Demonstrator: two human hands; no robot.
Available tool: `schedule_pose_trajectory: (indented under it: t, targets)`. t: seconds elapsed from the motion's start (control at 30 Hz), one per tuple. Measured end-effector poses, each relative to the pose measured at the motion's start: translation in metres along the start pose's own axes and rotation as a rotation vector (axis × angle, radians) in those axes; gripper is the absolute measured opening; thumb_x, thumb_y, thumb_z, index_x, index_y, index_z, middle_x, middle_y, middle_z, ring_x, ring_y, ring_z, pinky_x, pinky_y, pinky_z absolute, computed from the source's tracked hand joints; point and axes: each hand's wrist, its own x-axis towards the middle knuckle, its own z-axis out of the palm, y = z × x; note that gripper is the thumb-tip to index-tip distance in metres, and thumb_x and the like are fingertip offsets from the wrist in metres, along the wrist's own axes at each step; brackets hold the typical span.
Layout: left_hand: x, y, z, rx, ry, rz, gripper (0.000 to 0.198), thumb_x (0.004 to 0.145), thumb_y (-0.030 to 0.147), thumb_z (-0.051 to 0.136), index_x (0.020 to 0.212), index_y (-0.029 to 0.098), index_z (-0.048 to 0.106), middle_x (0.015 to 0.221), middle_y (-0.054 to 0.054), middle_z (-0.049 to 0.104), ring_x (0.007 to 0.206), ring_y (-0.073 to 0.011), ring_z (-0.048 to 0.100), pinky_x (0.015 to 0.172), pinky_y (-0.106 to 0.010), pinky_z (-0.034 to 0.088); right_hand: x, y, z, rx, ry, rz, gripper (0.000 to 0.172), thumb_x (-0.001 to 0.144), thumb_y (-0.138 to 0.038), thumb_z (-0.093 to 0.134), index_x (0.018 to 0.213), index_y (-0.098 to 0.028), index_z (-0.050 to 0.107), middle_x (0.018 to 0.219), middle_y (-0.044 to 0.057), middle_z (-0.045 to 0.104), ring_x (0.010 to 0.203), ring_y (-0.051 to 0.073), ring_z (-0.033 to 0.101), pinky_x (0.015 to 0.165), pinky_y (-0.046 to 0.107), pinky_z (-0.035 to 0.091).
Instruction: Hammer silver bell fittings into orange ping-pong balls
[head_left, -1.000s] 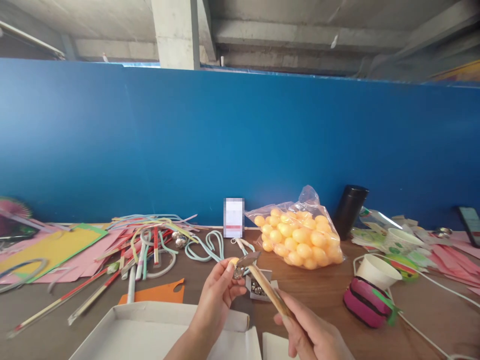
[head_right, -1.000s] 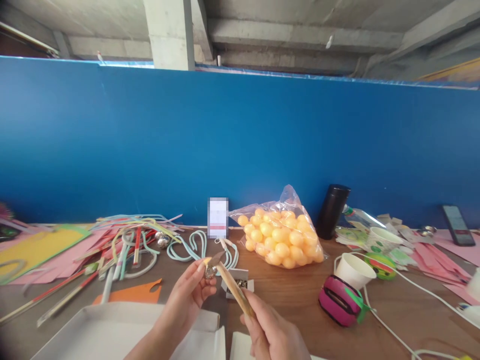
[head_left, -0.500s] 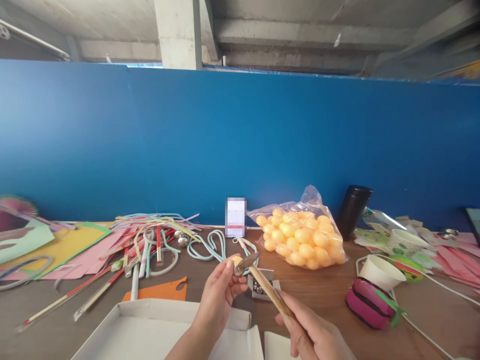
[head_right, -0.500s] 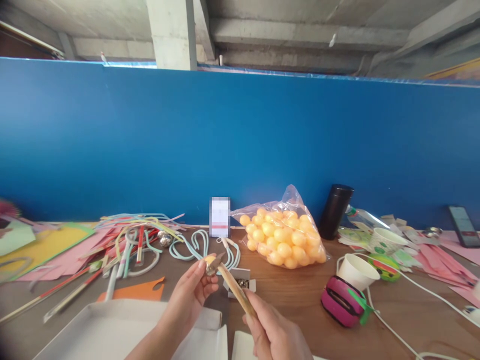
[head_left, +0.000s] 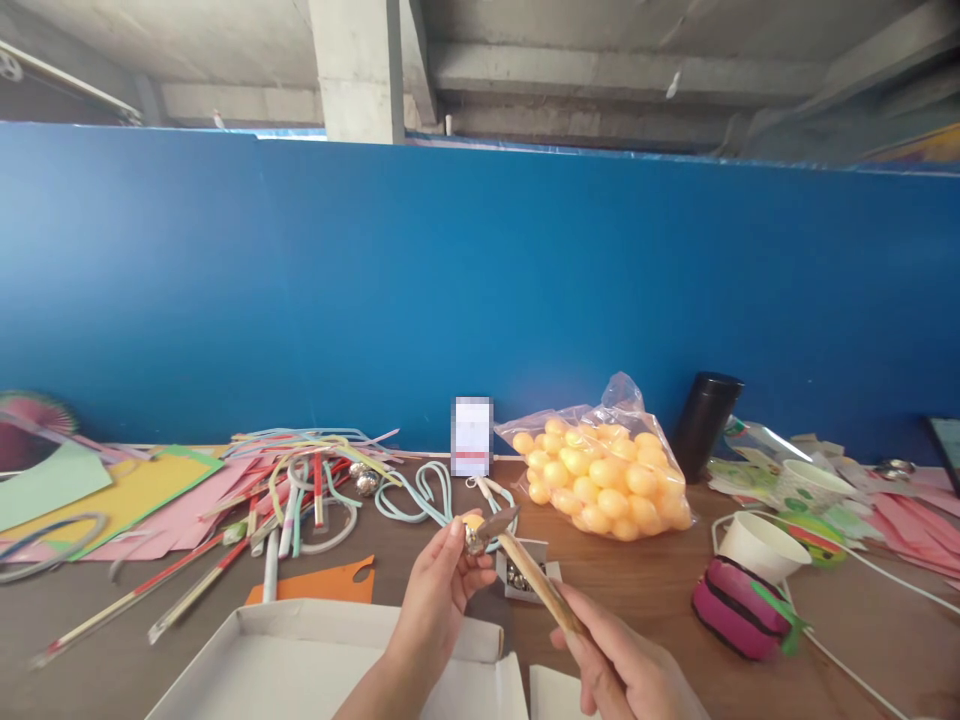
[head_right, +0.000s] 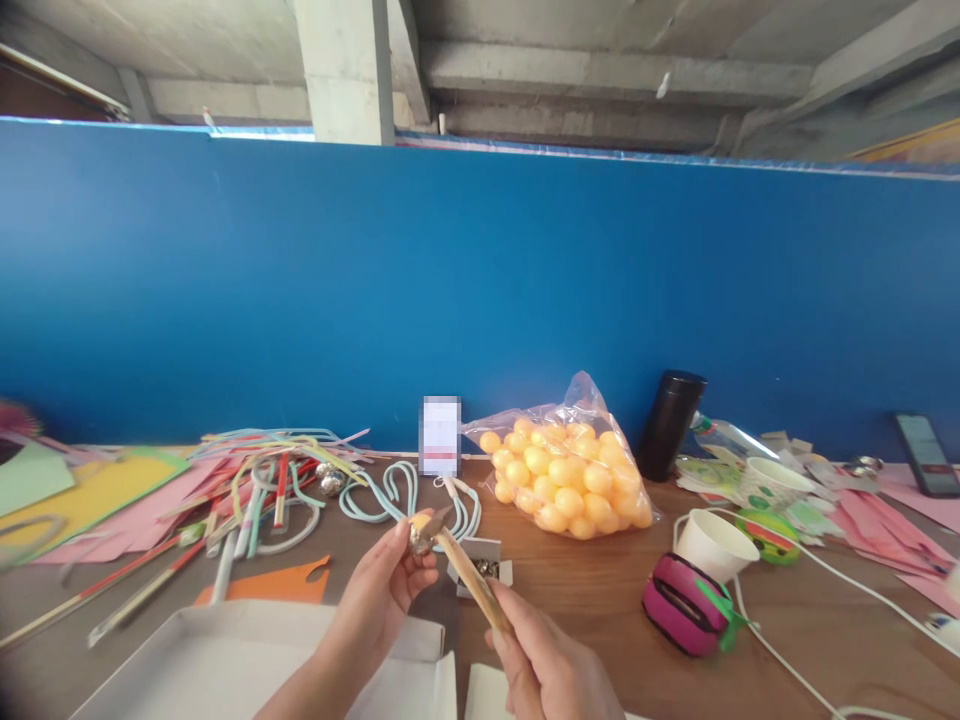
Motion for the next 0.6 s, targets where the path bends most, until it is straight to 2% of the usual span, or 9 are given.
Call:
schedule_pose_trajectory:
  t: [0.17,0.27,0.47,0.6]
  targets:
    - [0.0009,-0.0007,-0.0009,0.003,0.014,-0.009,0.038,0.080,0.034,0.065,0.109,0.009,0.064,0.076,-0.007,0.064,0.061,-0.0112,0.059,0.057,-0.024,0.056,-0.0001,0.0007,0.0008,0.021,0.016,0.011,0.041,0.092,-0.046,0.042,0.124,-0.027,0.058,0.085,0.006,0.075,0.045,0.012,0.062,0.050,0.021,0.056]
    - [0.0020,-0.0005,-0.0017,-0.006,0.015,-0.006,0.039,0.082,0.034,0.063,0.111,0.009,0.062,0.076,-0.007,0.064,0.062,-0.0111,0.059,0.058,-0.024,0.056,-0.0004,0.0020,0.0019,0.010,0.033,-0.014,0.039,0.091,-0.046,0.044,0.122,-0.027,0.060,0.087,0.006,0.075,0.046,0.012,0.063,0.053,0.021,0.057]
    - [-0.0007,0.0007,-0.0031,-0.047,-0.052,-0.001,0.037,0.084,0.033,0.060,0.112,0.009,0.061,0.082,-0.009,0.066,0.065,-0.0123,0.060,0.060,-0.025,0.056,-0.0017,0.0027,-0.0010,0.029,0.105,-0.024,0.045,0.092,-0.049,0.041,0.127,-0.024,0.056,0.081,0.007,0.075,0.044,0.011,0.063,0.056,0.020,0.058]
    - [-0.0010,0.0003,-0.0042,-0.054,-0.076,0.001,0.036,0.085,0.033,0.059,0.112,0.009,0.061,0.083,-0.010,0.066,0.066,-0.0124,0.060,0.060,-0.025,0.056,-0.0011,0.0003,-0.0023,0.021,0.117,-0.040,0.044,0.092,-0.048,0.043,0.126,-0.025,0.057,0.079,0.006,0.075,0.043,0.011,0.062,0.057,0.020,0.058]
